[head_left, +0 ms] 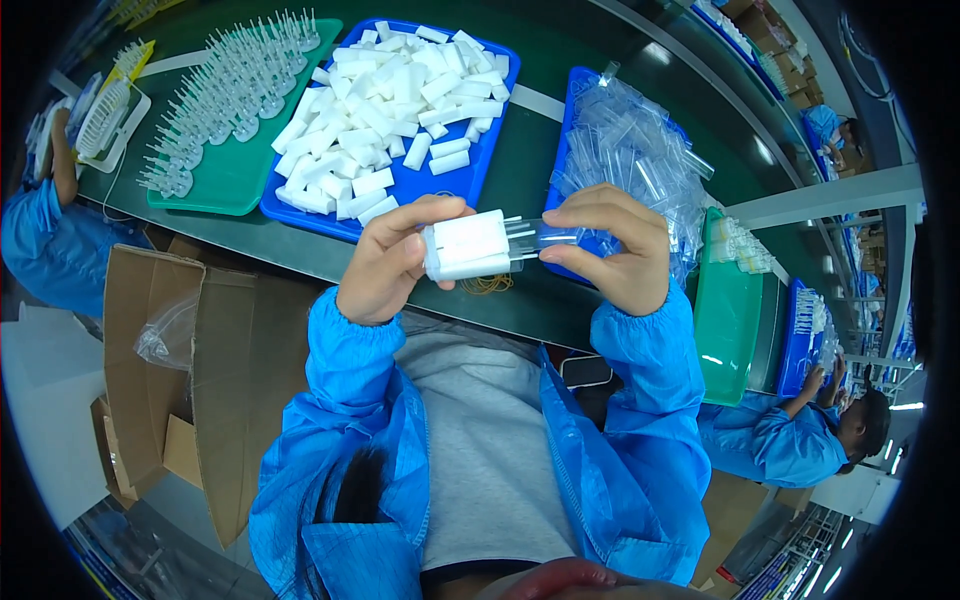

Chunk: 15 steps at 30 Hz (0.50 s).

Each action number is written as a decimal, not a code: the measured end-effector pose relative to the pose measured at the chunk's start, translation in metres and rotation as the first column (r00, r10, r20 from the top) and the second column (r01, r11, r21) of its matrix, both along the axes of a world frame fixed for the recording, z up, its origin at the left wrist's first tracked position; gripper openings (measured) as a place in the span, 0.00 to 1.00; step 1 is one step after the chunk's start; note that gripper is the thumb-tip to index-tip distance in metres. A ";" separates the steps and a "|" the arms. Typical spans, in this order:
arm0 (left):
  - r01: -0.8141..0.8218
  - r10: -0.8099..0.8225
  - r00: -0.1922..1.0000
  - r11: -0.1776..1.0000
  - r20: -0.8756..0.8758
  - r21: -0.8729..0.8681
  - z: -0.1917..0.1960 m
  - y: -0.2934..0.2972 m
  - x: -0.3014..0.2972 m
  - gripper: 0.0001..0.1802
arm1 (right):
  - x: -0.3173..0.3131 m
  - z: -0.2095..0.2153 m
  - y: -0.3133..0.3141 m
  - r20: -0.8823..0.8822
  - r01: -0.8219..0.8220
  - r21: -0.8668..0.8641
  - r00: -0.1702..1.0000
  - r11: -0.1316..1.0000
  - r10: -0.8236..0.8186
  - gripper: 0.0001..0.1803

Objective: The person assembles components by fitting white foam pieces and transparent plastic tubes onto a base holder, then secures the bundle with a rubber band.

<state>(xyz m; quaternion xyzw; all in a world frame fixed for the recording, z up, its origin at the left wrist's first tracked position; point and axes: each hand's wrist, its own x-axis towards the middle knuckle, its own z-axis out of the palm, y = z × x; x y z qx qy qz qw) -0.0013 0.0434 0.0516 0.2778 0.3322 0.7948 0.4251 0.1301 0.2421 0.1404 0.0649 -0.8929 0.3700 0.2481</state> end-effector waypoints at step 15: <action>0.207 -0.289 0.890 0.946 0.353 0.251 -0.022 0.019 0.019 0.24 | -0.013 -0.009 -0.024 -0.253 -0.065 0.271 0.958 0.960 0.137 0.15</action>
